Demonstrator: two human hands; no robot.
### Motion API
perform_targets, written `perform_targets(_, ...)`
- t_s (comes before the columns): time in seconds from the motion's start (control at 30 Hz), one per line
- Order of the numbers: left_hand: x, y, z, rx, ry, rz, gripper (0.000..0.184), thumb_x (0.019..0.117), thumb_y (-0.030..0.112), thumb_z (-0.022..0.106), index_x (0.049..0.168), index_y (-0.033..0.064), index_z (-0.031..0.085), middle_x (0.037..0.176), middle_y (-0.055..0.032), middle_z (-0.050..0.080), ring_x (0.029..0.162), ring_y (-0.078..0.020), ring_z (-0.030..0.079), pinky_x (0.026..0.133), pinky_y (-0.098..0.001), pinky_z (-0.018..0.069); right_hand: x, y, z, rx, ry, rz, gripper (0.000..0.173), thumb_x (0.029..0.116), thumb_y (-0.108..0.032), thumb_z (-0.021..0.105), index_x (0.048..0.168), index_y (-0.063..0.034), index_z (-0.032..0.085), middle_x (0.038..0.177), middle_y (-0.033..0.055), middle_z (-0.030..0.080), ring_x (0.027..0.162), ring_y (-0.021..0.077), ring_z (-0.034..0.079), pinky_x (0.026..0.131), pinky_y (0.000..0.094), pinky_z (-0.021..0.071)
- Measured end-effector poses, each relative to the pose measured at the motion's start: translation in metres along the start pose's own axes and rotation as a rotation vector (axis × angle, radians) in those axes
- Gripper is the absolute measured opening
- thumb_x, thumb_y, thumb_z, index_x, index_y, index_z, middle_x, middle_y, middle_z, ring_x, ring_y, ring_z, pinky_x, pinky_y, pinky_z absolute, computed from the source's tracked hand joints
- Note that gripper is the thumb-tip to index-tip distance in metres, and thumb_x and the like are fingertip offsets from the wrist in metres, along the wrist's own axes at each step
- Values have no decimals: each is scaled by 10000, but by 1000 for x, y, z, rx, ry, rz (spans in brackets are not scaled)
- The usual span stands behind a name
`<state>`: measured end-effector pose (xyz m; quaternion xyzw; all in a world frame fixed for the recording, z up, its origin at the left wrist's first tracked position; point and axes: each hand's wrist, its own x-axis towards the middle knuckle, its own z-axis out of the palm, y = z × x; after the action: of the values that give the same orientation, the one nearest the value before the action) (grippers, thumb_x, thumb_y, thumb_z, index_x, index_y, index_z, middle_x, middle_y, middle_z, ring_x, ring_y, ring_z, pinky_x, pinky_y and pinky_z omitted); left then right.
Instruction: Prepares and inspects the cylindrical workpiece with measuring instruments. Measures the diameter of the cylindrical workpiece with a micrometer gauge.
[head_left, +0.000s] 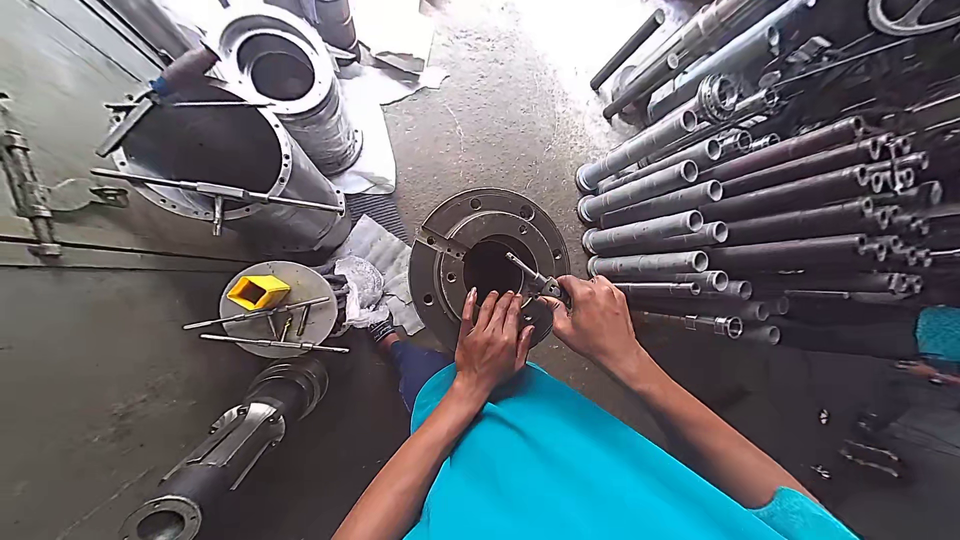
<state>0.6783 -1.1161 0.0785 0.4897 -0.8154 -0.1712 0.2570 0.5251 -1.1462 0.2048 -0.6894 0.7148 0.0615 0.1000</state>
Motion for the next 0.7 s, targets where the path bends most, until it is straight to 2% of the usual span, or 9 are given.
perform_targets(0.1, 3, 0, -11, -147, 45, -48, 462, 1012, 375, 477, 1340, 110, 665, 1381, -40, 659, 1335, -250, 571, 1205, -550, 306, 3, 5, -3, 86, -65, -3, 302, 960, -341, 661, 985, -45, 718, 779, 125, 699, 806, 339, 682, 774, 507, 528)
perform_targets(0.17, 16, 0, -28, -255, 113, -106, 456, 1006, 308, 516, 1367, 51, 624, 1365, -101, 659, 1301, -288, 595, 1131, -519, 425, 5, 20, -9, 202, -131, -40, 354, 970, -406, 670, 1139, -103, 742, 829, 91, 722, 826, 301, 679, 784, 505, 536)
perform_targets(0.27, 42, -6, -53, -329, 129, -168, 457, 1016, 255, 551, 1433, 70, 570, 1340, -108, 665, 1201, -266, 646, 999, -468, 536, -1, 45, -18, 358, -165, -43, 460, 979, -445, 664, 1330, -147, 679, 889, 51, 743, 773, 242, 692, 736, 515, 558)
perform_targets(0.33, 62, -13, -63, -374, 65, -171, 415, 1034, 242, 559, 1427, 110, 587, 1215, -85, 709, 1025, -204, 701, 880, -422, 589, -9, 64, -23, 419, -162, -18, 384, 1006, -409, 633, 1304, -176, 697, 922, 36, 765, 756, 215, 714, 700, 510, 574)
perform_targets(0.4, 77, -20, -69, -472, -21, -209, 295, 1041, 217, 586, 1312, 149, 681, 1057, -51, 740, 813, -138, 699, 733, -361, 589, -11, 86, -22, 475, -250, -4, 305, 1031, -370, 615, 1235, -180, 738, 920, 47, 761, 777, 217, 716, 727, 525, 570)
perform_targets(0.47, 87, -24, -69, -644, -103, -321, 189, 1042, 201, 610, 1184, 169, 730, 919, -3, 755, 689, -95, 683, 633, -307, 577, -14, 106, -16, 525, -413, -23, 274, 1060, -344, 569, 1199, -196, 753, 895, 13, 750, 781, 165, 694, 760, 475, 557)
perform_targets(0.57, 96, -26, -68, -815, -150, -424, 143, 1028, 173, 637, 1117, 125, 739, 871, -26, 761, 672, -135, 722, 626, -321, 628, -19, 116, 3, 693, -456, -115, 253, 1074, -211, 544, 1059, -153, 791, 838, -47, 777, 667, 66, 675, 689, 347, 562)
perform_targets(0.63, 99, -24, -69, -860, -164, -470, 135, 1024, 148, 640, 1106, 99, 736, 876, -41, 760, 680, -153, 732, 651, -331, 643, -21, 116, 17, 796, -402, -143, 250, 1061, -163, 555, 995, -133, 794, 747, -50, 748, 561, 54, 600, 597, 317, 514)
perform_targets(0.7, 101, -25, -69, -883, -173, -474, 138, 1024, 137, 637, 1109, 84, 733, 891, -45, 763, 690, -155, 738, 671, -327, 649, -23, 117, 24, 851, -377, -133, 248, 1053, -168, 565, 972, -136, 797, 721, -52, 739, 555, 60, 603, 596, 326, 518)
